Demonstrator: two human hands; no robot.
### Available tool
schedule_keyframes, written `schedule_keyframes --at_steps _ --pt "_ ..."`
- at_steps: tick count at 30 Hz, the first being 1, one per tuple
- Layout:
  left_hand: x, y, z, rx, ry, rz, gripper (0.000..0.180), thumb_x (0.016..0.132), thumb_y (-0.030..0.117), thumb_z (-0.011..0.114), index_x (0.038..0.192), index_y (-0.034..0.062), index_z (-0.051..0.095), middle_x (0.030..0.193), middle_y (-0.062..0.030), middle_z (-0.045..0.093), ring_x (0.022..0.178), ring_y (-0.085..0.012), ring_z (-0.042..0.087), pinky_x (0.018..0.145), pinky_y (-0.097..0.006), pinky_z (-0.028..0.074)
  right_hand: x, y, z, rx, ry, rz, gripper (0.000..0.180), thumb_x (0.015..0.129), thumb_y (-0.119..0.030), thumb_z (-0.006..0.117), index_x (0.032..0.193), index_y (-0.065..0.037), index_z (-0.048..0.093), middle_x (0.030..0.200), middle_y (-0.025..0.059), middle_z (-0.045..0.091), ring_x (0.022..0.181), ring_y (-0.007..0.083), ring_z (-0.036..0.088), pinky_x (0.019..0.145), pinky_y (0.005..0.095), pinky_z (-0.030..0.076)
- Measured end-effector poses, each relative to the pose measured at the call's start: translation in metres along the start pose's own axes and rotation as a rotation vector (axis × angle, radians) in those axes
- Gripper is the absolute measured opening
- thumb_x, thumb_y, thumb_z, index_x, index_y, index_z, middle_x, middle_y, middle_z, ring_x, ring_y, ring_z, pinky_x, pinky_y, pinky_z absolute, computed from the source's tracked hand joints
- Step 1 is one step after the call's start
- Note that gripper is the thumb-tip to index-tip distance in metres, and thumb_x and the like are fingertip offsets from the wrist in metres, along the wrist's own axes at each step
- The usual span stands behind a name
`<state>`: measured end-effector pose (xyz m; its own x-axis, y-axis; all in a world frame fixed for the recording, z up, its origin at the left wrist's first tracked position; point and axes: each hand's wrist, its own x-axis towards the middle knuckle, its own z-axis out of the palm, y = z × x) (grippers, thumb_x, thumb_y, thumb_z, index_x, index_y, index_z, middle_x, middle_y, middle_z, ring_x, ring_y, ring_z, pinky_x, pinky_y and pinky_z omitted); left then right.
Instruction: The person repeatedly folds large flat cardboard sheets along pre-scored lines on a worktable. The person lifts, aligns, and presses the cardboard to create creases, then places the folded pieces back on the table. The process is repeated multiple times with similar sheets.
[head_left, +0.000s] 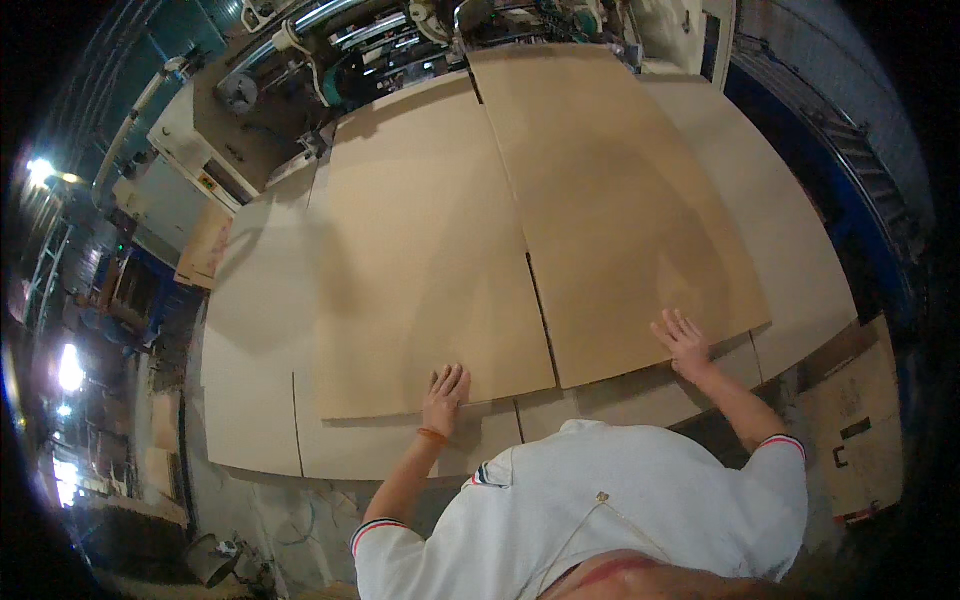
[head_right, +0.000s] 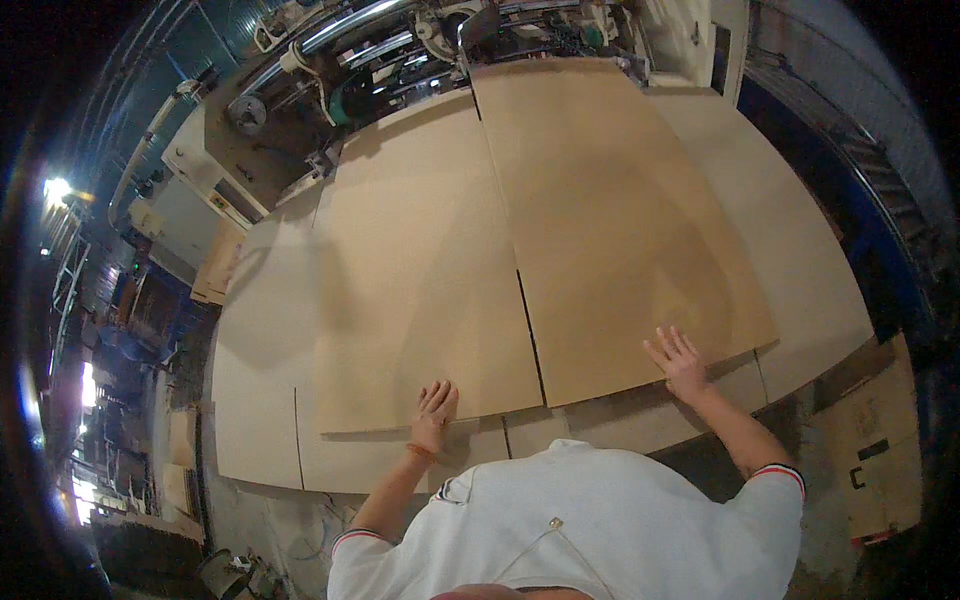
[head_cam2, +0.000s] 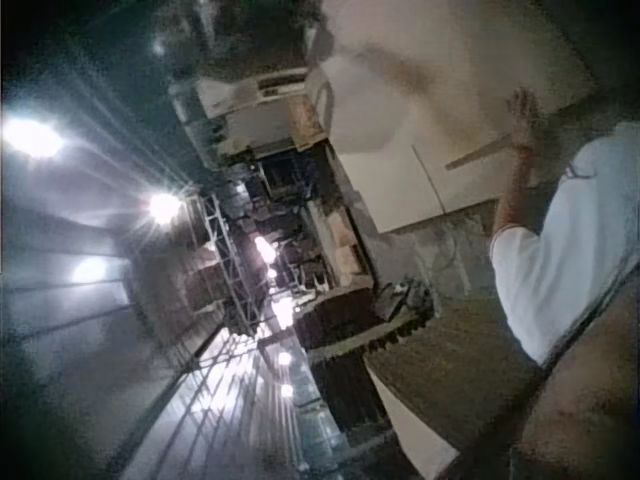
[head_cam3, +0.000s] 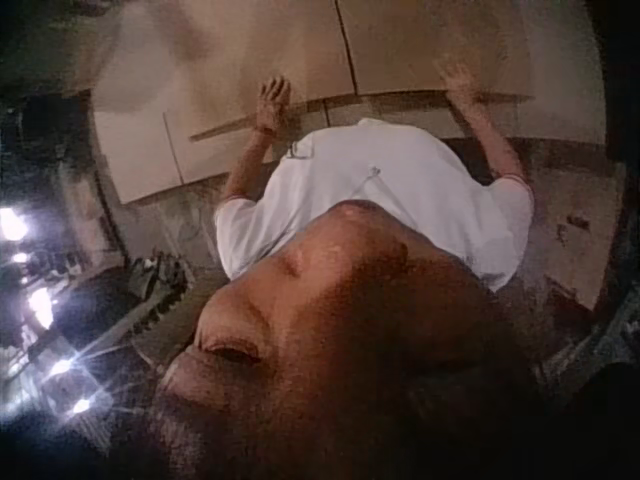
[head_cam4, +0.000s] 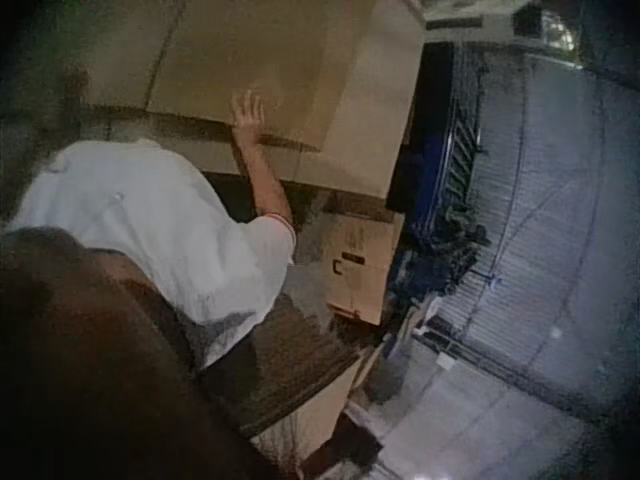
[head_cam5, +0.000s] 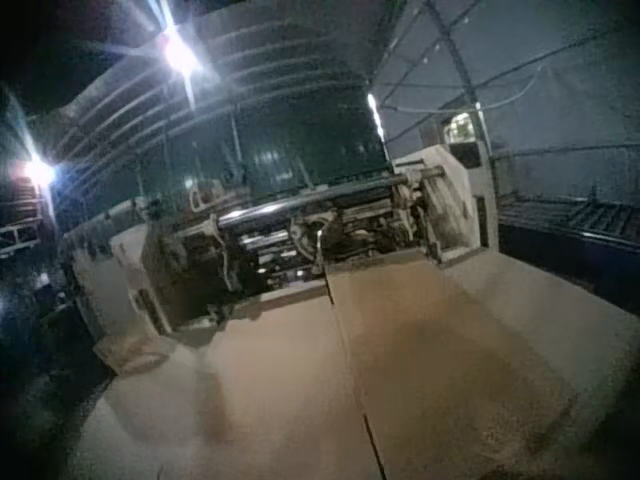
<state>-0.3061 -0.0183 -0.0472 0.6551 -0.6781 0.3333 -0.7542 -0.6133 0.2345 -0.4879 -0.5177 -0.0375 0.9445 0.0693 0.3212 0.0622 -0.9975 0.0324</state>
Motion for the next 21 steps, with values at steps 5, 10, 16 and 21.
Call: schedule_keyframes --at_steps 5,10,16,21 --pt "-0.003 0.000 0.008 -0.022 0.050 -0.006 0.053 0.079 0.007 0.051 0.132 0.0152 0.053 0.138 -0.0082 0.050 0.130 -0.0307 0.043 0.110 -0.049 0.029 0.007 -0.004 0.004 -0.001 -0.085 -0.010 0.070 0.068 -0.002 0.067 0.135 -0.018 0.050 0.142 0.0160 0.043 0.129 0.0387 0.041 0.104 0.0501 0.036" --pt "-0.002 0.002 0.003 -0.047 0.065 -0.039 0.046 0.081 0.012 0.053 0.126 0.0160 0.059 0.136 -0.0084 0.052 0.129 -0.0297 0.044 0.111 -0.047 0.027 0.008 -0.004 0.008 -0.050 -0.005 -0.012 0.061 0.072 -0.001 0.062 0.131 -0.017 0.054 0.142 0.0130 0.044 0.131 0.0375 0.040 0.106 0.0522 0.032" --pt "-0.006 0.006 0.001 -0.066 0.051 -0.063 0.046 0.082 0.013 0.052 0.128 0.0159 0.059 0.137 -0.0077 0.051 0.130 -0.0300 0.044 0.110 -0.048 0.028 0.006 -0.008 0.004 0.010 -0.007 -0.017 0.053 0.077 -0.002 0.058 0.128 -0.015 0.057 0.143 0.0114 0.044 0.133 0.0354 0.037 0.105 0.0547 0.031" --pt "-0.012 0.006 -0.001 -0.204 0.050 -0.110 0.050 0.097 0.042 0.030 0.129 0.0151 0.057 0.137 -0.0114 0.050 0.129 -0.0336 0.044 0.110 -0.050 0.025 0.009 -0.015 0.007 0.072 -0.041 0.052 0.061 0.073 0.004 0.059 0.131 -0.014 0.054 0.145 0.0103 0.040 0.134 0.0340 0.035 0.106 0.0543 0.030"
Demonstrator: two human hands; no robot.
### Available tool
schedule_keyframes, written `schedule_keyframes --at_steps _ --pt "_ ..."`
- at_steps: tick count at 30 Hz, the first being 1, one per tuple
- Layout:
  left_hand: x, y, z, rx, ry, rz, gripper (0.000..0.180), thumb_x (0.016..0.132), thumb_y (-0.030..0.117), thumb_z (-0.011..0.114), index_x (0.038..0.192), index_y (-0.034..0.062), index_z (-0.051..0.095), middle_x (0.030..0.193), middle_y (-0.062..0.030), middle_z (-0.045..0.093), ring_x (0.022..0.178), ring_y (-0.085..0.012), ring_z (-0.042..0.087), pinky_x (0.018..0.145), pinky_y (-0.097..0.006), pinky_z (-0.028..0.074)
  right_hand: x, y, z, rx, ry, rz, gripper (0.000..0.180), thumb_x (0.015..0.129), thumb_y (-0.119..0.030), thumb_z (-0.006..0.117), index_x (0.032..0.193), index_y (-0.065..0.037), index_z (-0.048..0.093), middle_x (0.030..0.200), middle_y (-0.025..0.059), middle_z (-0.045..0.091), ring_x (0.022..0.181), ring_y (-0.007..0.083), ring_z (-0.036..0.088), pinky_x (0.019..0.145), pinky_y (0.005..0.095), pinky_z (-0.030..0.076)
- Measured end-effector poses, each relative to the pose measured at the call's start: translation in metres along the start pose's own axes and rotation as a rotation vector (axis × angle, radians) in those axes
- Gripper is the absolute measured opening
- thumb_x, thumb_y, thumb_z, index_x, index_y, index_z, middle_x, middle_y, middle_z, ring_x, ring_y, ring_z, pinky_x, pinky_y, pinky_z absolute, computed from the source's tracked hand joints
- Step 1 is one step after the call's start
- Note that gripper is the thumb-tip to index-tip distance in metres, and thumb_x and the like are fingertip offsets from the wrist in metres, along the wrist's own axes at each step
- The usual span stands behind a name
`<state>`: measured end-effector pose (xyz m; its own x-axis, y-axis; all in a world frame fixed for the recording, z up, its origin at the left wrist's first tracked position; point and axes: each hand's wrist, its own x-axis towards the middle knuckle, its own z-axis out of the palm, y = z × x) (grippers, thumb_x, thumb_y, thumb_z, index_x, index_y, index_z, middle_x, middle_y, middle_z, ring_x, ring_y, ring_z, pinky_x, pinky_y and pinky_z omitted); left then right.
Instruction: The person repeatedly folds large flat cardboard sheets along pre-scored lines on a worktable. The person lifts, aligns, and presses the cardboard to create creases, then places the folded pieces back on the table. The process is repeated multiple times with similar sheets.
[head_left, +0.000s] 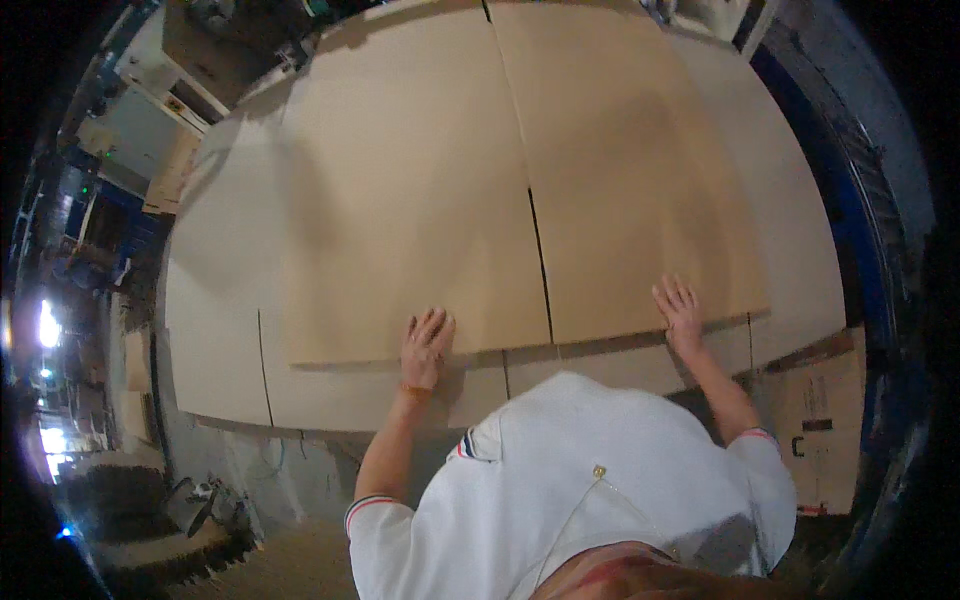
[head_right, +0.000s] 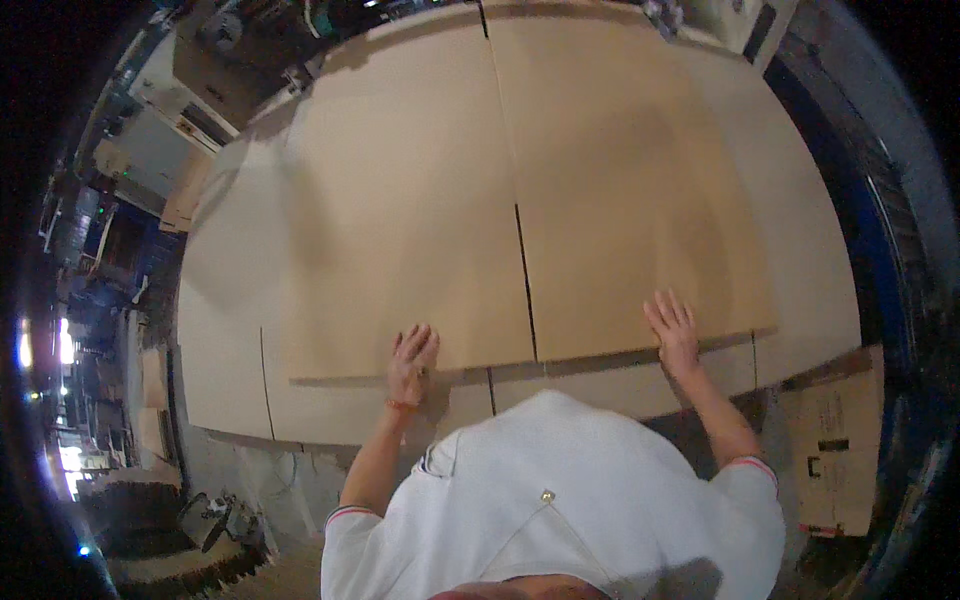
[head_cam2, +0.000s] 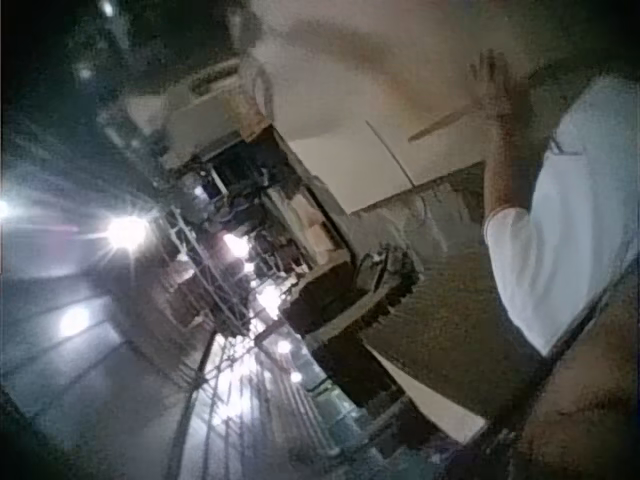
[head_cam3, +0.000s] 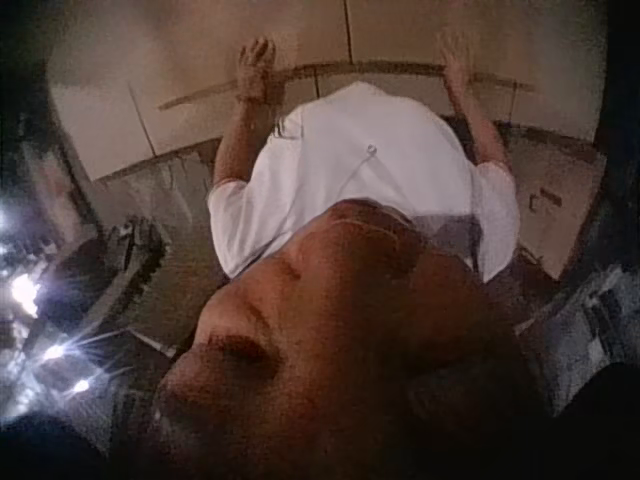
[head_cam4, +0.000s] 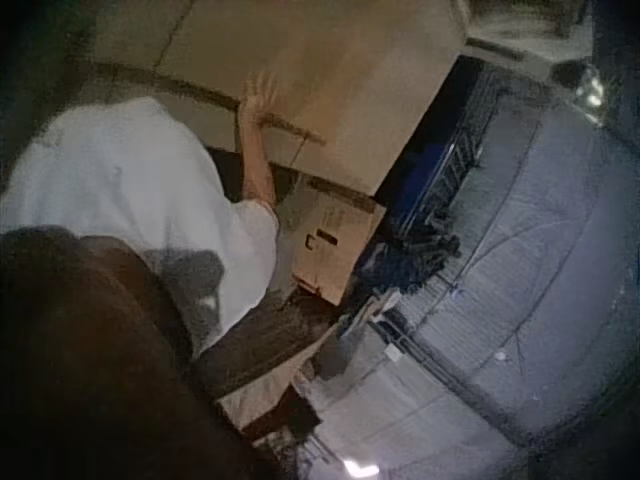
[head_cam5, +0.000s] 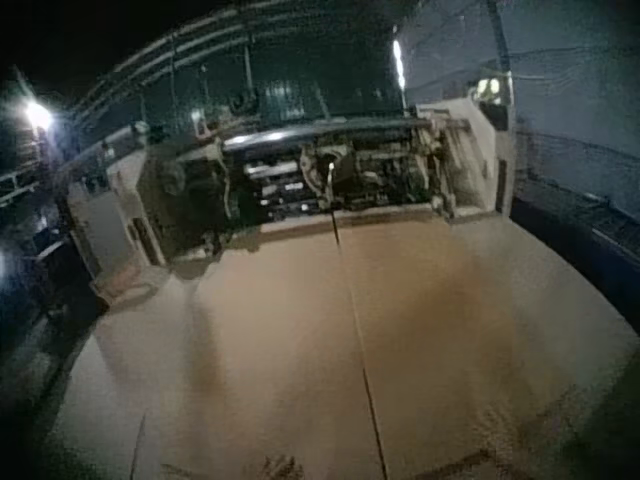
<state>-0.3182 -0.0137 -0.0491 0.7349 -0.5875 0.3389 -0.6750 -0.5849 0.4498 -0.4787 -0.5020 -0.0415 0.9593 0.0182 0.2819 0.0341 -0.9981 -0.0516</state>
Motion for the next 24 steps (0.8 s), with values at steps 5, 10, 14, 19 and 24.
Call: schedule_keyframes --at_steps 5,10,14,19,24 --pt "-0.031 0.012 -0.021 -0.004 0.042 -0.003 0.055 0.096 0.046 0.029 0.125 0.0109 0.060 0.134 -0.0135 0.053 0.128 -0.0333 0.045 0.110 -0.051 0.025 -0.030 -0.026 -0.024 0.011 -0.070 0.006 0.068 0.068 0.006 0.060 0.133 -0.013 0.051 0.147 0.0110 0.038 0.135 0.0360 0.033 0.107 0.0550 0.028" --pt "-0.108 0.032 -0.035 0.044 -0.037 -0.072 0.037 0.088 0.028 0.052 0.121 0.0139 0.063 0.132 -0.0136 0.054 0.127 -0.0331 0.047 0.108 -0.051 0.030 -0.113 -0.074 -0.044 0.076 -0.157 0.061 0.065 0.070 0.003 0.057 0.133 -0.012 0.051 0.147 0.0129 0.037 0.136 0.0376 0.032 0.109 0.0559 0.026" --pt "-0.131 0.043 -0.035 0.156 -0.005 -0.036 0.037 0.080 0.012 0.062 0.117 0.0149 0.064 0.132 -0.0136 0.054 0.125 -0.0335 0.049 0.104 -0.051 0.036 -0.128 -0.093 -0.057 0.099 -0.165 0.064 0.060 0.072 0.000 0.056 0.131 -0.012 0.053 0.147 0.0136 0.036 0.136 0.0390 0.031 0.109 0.0575 0.025" --pt "-0.187 0.068 -0.043 0.119 -0.126 -0.053 0.039 0.074 0.010 0.073 0.112 0.0179 0.066 0.124 -0.0121 0.059 0.116 -0.0348 0.055 0.100 -0.054 0.038 -0.195 -0.113 -0.044 0.137 -0.181 0.088 0.055 0.074 -0.005 0.058 0.128 -0.014 0.055 0.146 0.0141 0.037 0.134 0.0407 0.033 0.108 0.0606 0.024" --pt "-0.251 0.087 -0.040 0.172 -0.215 -0.125 0.039 0.082 0.019 0.061 0.121 0.0228 0.061 0.133 -0.0091 0.053 0.121 -0.0331 0.050 0.099 -0.054 0.037 -0.252 -0.129 -0.022 0.113 -0.164 0.071 0.053 0.076 -0.005 0.058 0.125 -0.023 0.054 0.143 0.0147 0.038 0.134 0.0404 0.032 0.106 0.0621 0.026"
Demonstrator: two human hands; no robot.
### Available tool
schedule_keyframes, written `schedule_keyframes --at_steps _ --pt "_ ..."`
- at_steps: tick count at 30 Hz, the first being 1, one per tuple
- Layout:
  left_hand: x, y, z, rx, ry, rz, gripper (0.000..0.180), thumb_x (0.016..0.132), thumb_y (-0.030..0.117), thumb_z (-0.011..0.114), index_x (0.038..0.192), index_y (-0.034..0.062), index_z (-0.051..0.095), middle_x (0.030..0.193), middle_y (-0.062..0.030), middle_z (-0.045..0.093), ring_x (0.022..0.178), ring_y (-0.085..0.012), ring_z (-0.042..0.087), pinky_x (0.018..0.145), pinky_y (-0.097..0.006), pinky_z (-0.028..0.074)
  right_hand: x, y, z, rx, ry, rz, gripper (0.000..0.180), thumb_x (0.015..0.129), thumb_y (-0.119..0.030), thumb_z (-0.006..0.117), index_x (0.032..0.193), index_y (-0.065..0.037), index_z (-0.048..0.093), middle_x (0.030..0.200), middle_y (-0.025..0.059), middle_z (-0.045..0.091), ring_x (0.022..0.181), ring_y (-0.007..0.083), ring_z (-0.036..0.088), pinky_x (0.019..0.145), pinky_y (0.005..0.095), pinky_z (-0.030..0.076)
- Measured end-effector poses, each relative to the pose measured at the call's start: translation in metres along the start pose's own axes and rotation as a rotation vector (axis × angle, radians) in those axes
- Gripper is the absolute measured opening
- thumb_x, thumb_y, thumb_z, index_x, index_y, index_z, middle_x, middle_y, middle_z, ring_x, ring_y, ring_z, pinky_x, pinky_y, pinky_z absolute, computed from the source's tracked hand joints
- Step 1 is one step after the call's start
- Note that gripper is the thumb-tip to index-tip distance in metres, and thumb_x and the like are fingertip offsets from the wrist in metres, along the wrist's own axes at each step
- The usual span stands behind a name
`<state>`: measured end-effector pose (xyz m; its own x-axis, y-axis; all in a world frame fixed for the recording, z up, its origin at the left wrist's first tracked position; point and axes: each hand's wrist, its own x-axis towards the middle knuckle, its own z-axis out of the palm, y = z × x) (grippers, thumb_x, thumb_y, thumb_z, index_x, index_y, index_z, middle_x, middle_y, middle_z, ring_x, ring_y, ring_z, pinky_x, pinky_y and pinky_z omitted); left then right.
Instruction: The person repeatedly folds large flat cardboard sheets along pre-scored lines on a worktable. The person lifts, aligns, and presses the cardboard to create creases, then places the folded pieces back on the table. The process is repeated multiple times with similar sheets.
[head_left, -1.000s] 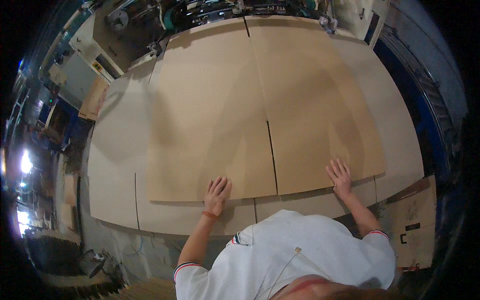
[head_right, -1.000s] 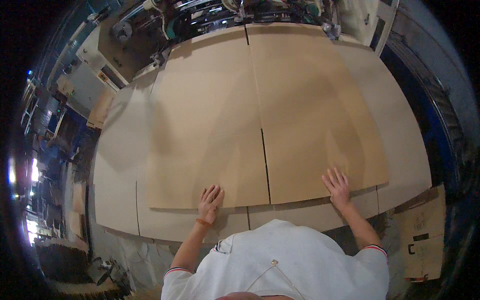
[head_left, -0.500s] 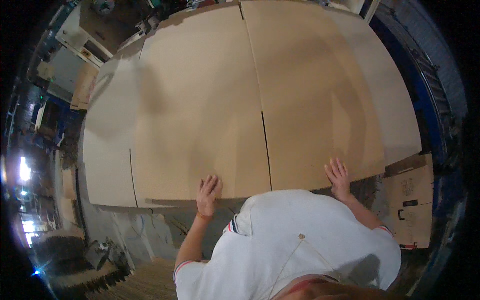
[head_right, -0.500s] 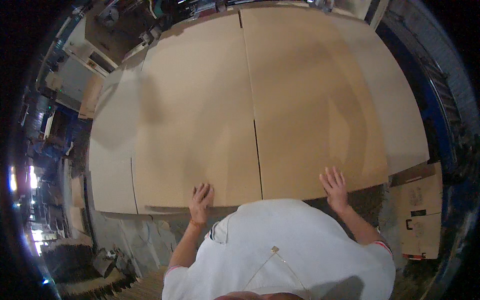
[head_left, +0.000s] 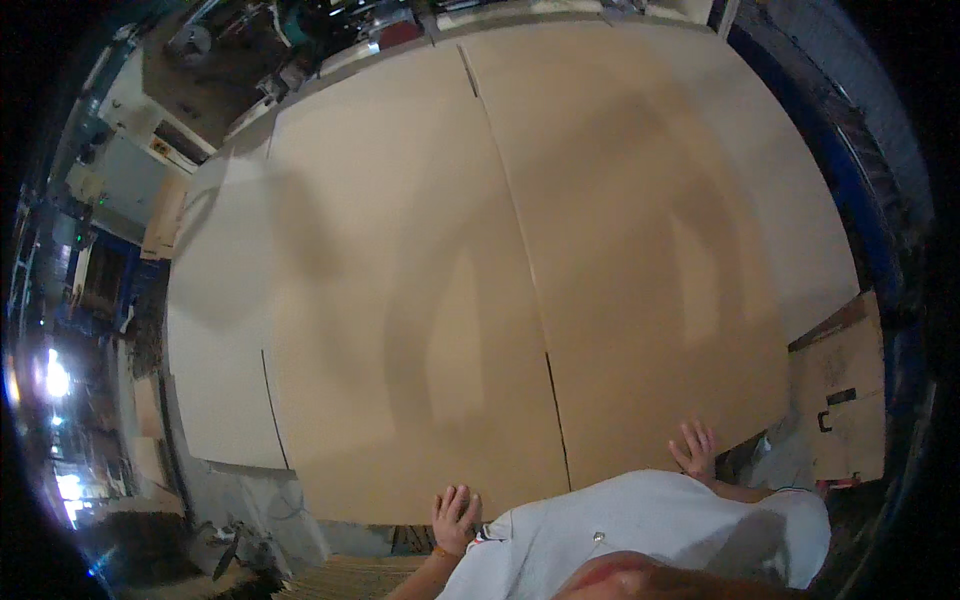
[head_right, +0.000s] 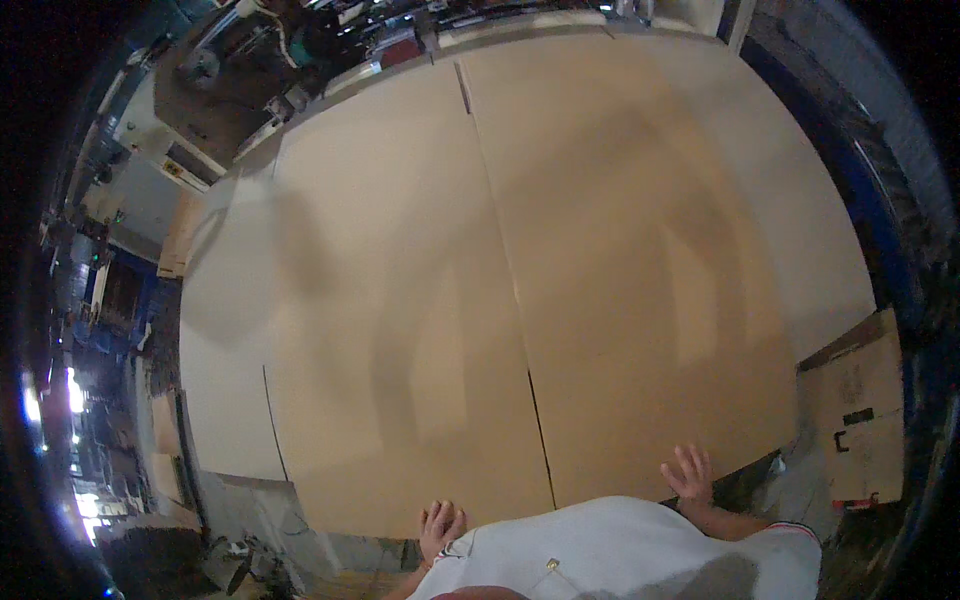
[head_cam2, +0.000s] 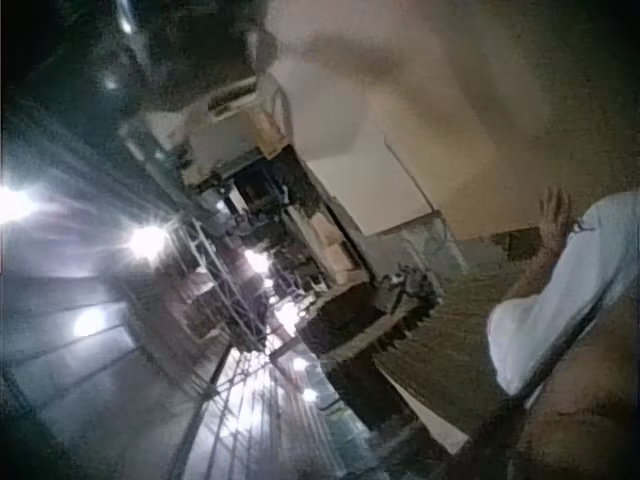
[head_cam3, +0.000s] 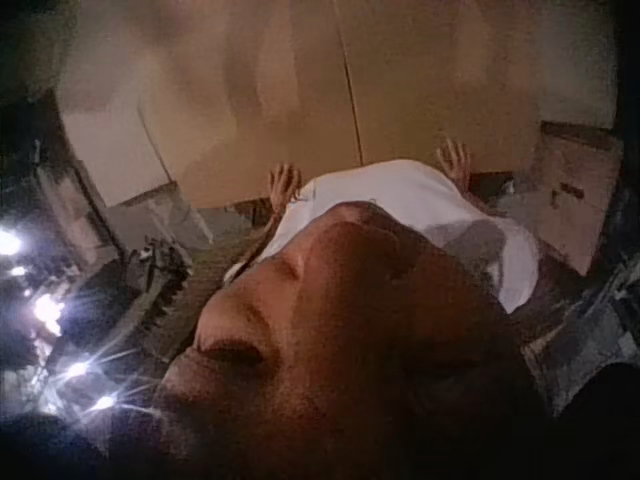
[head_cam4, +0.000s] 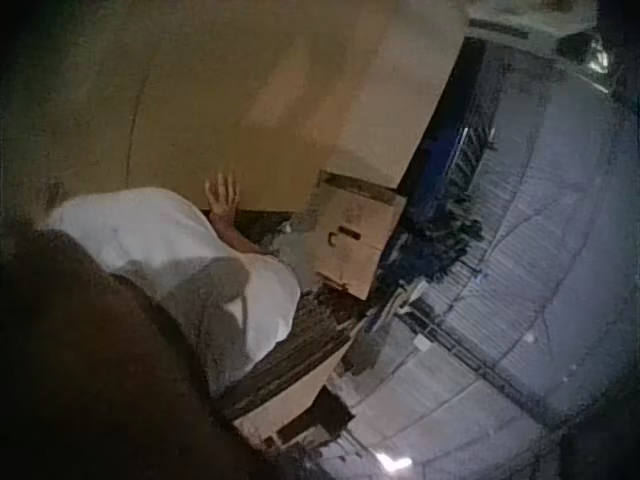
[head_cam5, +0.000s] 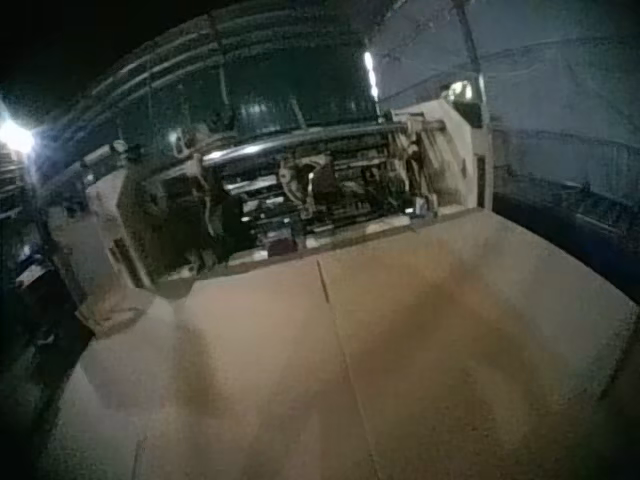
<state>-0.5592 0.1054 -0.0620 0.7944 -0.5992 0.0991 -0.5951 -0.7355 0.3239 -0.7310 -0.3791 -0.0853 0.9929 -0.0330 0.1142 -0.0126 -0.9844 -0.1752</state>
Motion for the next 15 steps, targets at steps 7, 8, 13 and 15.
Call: schedule_keyframes --at_steps 7,8,13,15 --pt "-0.108 -0.014 0.087 0.452 -0.014 0.139 0.047 0.084 0.037 0.057 0.130 0.0307 0.053 0.148 -0.0081 0.032 0.136 -0.0344 0.026 0.102 -0.064 0.020 -0.049 0.019 0.043 -0.101 -0.099 -0.114 0.047 0.075 -0.011 0.060 0.121 -0.022 0.053 0.142 0.0201 0.032 0.132 0.0500 0.025 0.102 0.0713 0.021" --pt "-0.113 -0.018 0.090 0.451 -0.051 0.156 0.048 0.084 0.040 0.056 0.131 0.0316 0.052 0.148 -0.0080 0.031 0.137 -0.0350 0.024 0.101 -0.066 0.017 -0.057 0.020 0.054 -0.098 -0.103 -0.138 0.048 0.075 -0.014 0.061 0.122 -0.022 0.053 0.142 0.0216 0.030 0.132 0.0520 0.023 0.100 0.0733 0.020" --pt "-0.109 -0.027 0.102 0.539 0.004 0.220 0.049 0.084 0.044 0.054 0.132 0.0337 0.049 0.142 -0.0078 0.036 0.135 -0.0343 0.024 0.101 -0.068 0.012 -0.076 0.037 0.088 -0.100 -0.247 -0.117 0.053 0.073 -0.025 0.060 0.124 -0.021 0.047 0.144 0.0248 0.022 0.133 0.0555 0.016 0.099 0.0773 0.014" --pt "-0.110 -0.029 0.110 0.473 -0.028 0.193 0.051 0.083 0.045 0.054 0.133 0.0340 0.047 0.140 -0.0071 0.037 0.138 -0.0330 0.021 0.101 -0.069 0.009 -0.073 0.040 0.103 -0.154 -0.181 -0.142 0.051 0.074 -0.027 0.058 0.123 -0.021 0.047 0.146 0.0247 0.020 0.134 0.0555 0.012 0.099 0.0773 0.011"
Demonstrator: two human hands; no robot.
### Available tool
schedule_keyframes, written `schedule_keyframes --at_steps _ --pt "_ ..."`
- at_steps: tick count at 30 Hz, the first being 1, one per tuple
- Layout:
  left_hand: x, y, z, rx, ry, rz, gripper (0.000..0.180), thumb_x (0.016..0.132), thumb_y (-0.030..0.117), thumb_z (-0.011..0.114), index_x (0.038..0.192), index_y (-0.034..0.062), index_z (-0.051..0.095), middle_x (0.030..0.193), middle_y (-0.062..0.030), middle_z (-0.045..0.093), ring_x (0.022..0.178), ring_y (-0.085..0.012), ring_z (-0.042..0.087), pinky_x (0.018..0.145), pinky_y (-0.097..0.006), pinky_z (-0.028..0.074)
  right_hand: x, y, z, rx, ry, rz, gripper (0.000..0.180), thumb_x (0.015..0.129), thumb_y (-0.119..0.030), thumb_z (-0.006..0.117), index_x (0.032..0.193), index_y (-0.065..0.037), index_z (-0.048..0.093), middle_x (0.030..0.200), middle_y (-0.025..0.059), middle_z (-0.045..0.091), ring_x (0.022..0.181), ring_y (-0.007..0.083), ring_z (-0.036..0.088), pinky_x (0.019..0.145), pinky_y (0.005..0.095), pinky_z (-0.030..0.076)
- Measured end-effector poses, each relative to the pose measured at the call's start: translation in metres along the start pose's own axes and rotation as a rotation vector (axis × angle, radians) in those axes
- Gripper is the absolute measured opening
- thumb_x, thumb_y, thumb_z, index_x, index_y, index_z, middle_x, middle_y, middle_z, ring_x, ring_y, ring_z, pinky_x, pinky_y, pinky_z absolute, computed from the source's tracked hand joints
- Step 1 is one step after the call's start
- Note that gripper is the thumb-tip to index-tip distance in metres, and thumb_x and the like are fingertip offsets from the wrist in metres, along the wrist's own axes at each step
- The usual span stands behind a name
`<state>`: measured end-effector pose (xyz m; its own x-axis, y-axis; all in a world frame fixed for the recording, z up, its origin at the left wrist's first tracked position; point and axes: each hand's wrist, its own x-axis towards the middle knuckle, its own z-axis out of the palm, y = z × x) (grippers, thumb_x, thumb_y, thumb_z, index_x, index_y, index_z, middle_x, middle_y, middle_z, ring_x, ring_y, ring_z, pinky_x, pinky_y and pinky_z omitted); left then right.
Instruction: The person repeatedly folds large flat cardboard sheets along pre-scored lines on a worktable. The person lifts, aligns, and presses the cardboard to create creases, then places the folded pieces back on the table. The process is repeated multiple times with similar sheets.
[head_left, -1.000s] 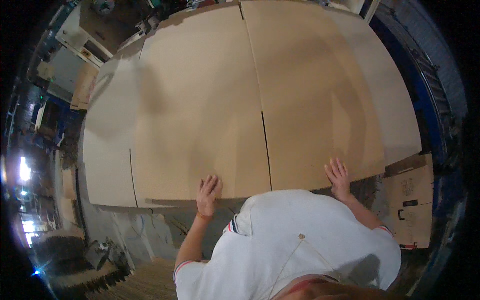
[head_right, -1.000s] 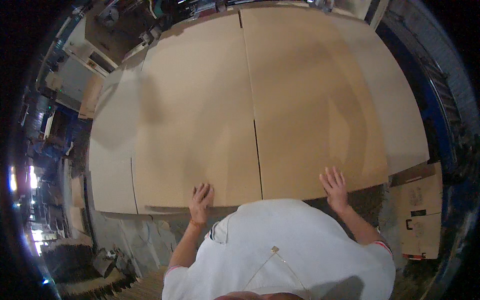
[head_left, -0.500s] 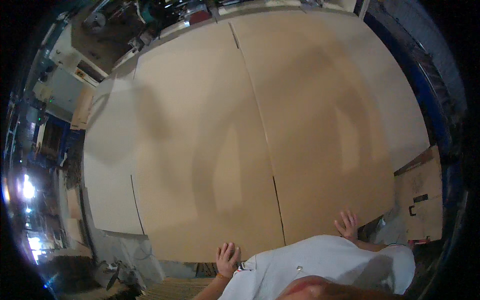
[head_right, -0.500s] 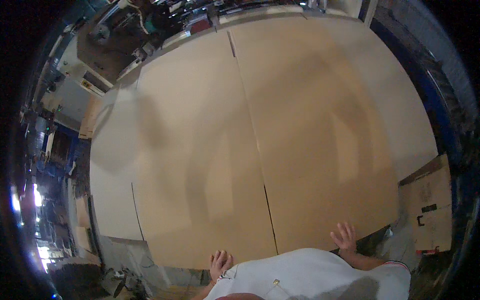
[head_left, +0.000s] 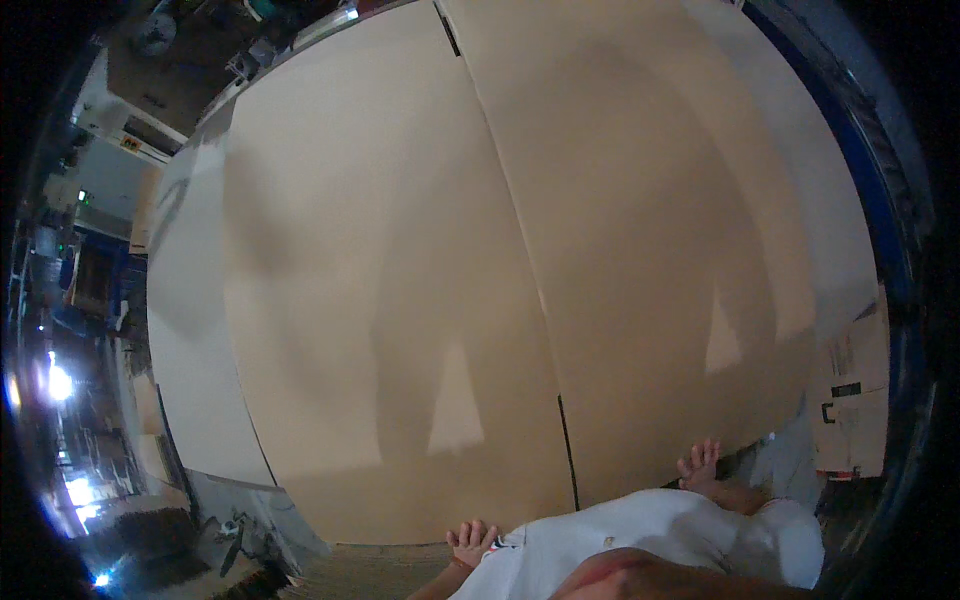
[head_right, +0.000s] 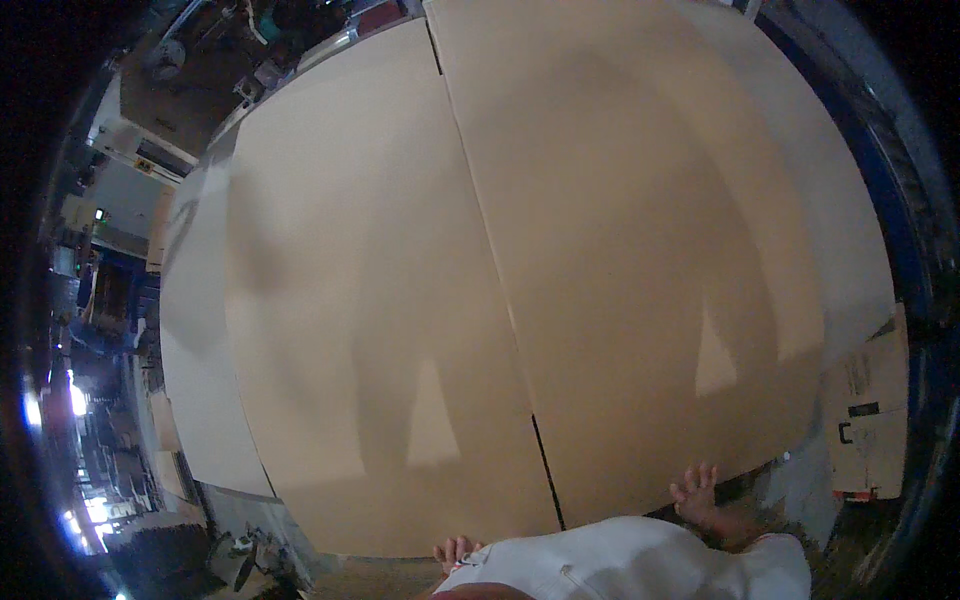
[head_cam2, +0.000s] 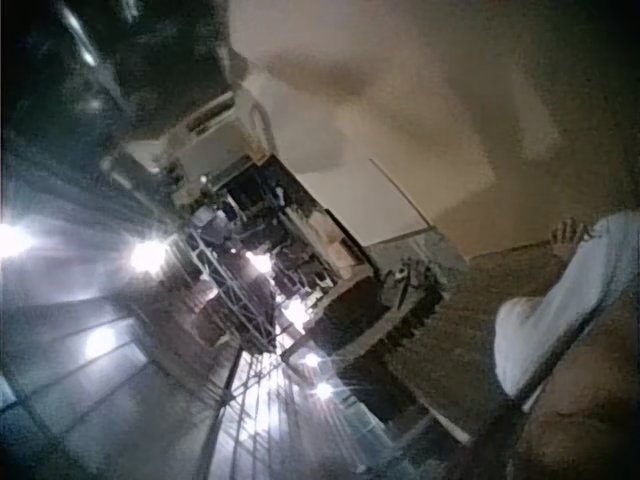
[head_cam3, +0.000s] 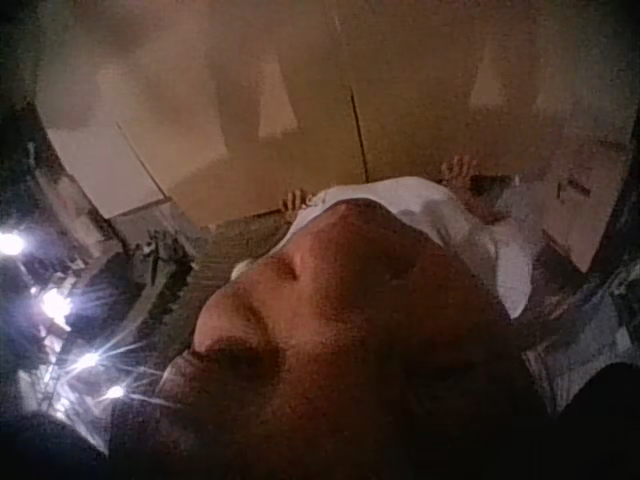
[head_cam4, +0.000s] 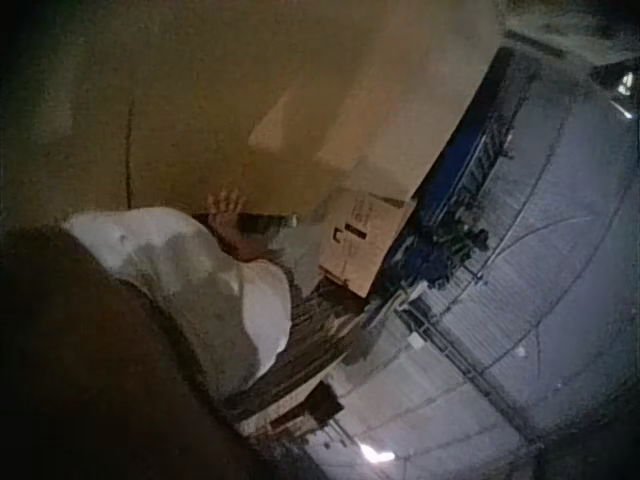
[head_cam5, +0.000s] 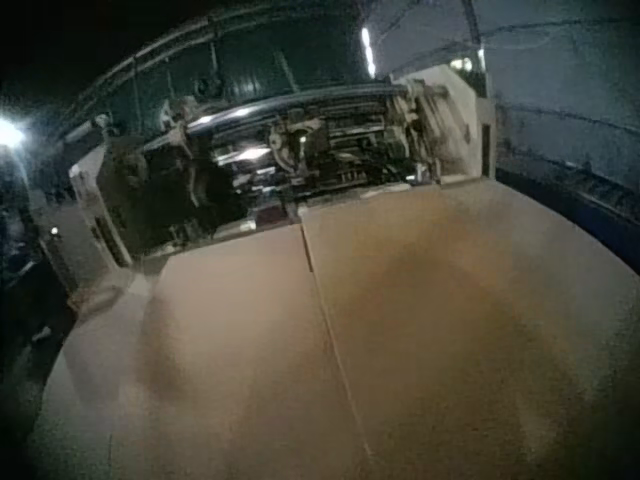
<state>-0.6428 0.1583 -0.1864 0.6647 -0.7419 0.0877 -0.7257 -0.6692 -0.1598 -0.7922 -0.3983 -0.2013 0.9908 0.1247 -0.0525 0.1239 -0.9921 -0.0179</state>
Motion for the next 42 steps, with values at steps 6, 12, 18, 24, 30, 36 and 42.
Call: schedule_keyframes --at_steps 6,12,18,24,30,36,42 --pt "0.006 0.008 -0.002 -0.048 -0.029 -0.055 0.051 0.086 0.042 0.053 0.134 0.0282 0.046 0.139 -0.0097 0.039 0.136 -0.0338 0.024 0.102 -0.065 0.013 0.005 0.002 0.043 -0.058 0.218 -0.024 0.051 0.078 -0.027 0.057 0.127 -0.023 0.043 0.153 0.0221 0.008 0.139 0.0514 0.001 0.102 0.0756 0.006" --pt "0.020 0.014 -0.003 -0.066 -0.055 -0.095 0.050 0.088 0.038 0.052 0.135 0.0223 0.044 0.138 -0.0124 0.040 0.134 -0.0346 0.027 0.103 -0.061 0.017 0.014 -0.004 0.057 -0.106 0.309 0.029 0.064 0.088 -0.022 0.052 0.144 -0.029 0.022 0.156 0.0157 0.003 0.142 0.0449 0.002 0.108 0.0680 0.008" --pt "0.050 -0.002 0.001 -0.106 -0.086 -0.123 0.049 0.090 0.035 0.051 0.135 0.0165 0.043 0.138 -0.0150 0.041 0.132 -0.0354 0.031 0.103 -0.057 0.021 -0.004 -0.012 0.085 -0.189 0.296 -0.001 0.055 0.095 -0.025 0.046 0.145 -0.024 0.024 0.156 0.0125 0.010 0.141 0.0442 0.010 0.105 0.0711 0.014" --pt "0.098 -0.023 -0.023 -0.274 -0.091 -0.229 0.049 0.093 0.031 0.050 0.136 0.0106 0.041 0.137 -0.0176 0.043 0.131 -0.0362 0.034 0.104 -0.053 0.025 -0.005 -0.007 0.075 -0.138 0.142 -0.035 0.039 0.093 -0.032 0.043 0.130 -0.020 0.046 0.152 0.0120 0.023 0.136 0.0440 0.023 0.102 0.0716 0.021" --pt "0.183 -0.092 -0.087 -0.405 0.058 -0.382 0.049 0.095 0.028 0.050 0.137 0.0048 0.040 0.136 -0.0203 0.044 0.129 -0.0369 0.038 0.105 -0.049 0.029 0.015 -0.007 0.050 -0.178 0.317 -0.004 0.043 0.096 -0.043 0.037 0.117 -0.012 0.059 0.143 0.0134 0.039 0.124 0.0352 0.042 0.103 0.0592 0.030" --pt "0.265 -0.268 -0.137 -0.023 0.482 -0.709 0.049 0.097 0.025 0.049 0.137 -0.0011 0.038 0.135 -0.0229 0.046 0.127 -0.0377 0.041 0.106 -0.045 0.032 0.104 0.030 -0.048 0.087 0.325 0.145 0.050 0.095 -0.048 0.036 0.117 -0.009 0.059 0.137 0.0145 0.045 0.120 0.0335 0.045 0.101 0.0531 0.032" --pt "0.283 -0.487 -0.093 -0.019 0.076 -1.123 0.056 0.098 0.039 0.043 0.137 -0.0014 0.040 0.138 -0.0217 0.044 0.125 -0.0373 0.045 0.104 -0.046 0.036 0.212 0.128 -0.197 0.402 0.491 0.397 0.057 0.094 -0.053 0.036 0.117 -0.006 0.060 0.130 0.0156 0.050 0.116 0.0317 0.049 0.099 0.0471 0.035"
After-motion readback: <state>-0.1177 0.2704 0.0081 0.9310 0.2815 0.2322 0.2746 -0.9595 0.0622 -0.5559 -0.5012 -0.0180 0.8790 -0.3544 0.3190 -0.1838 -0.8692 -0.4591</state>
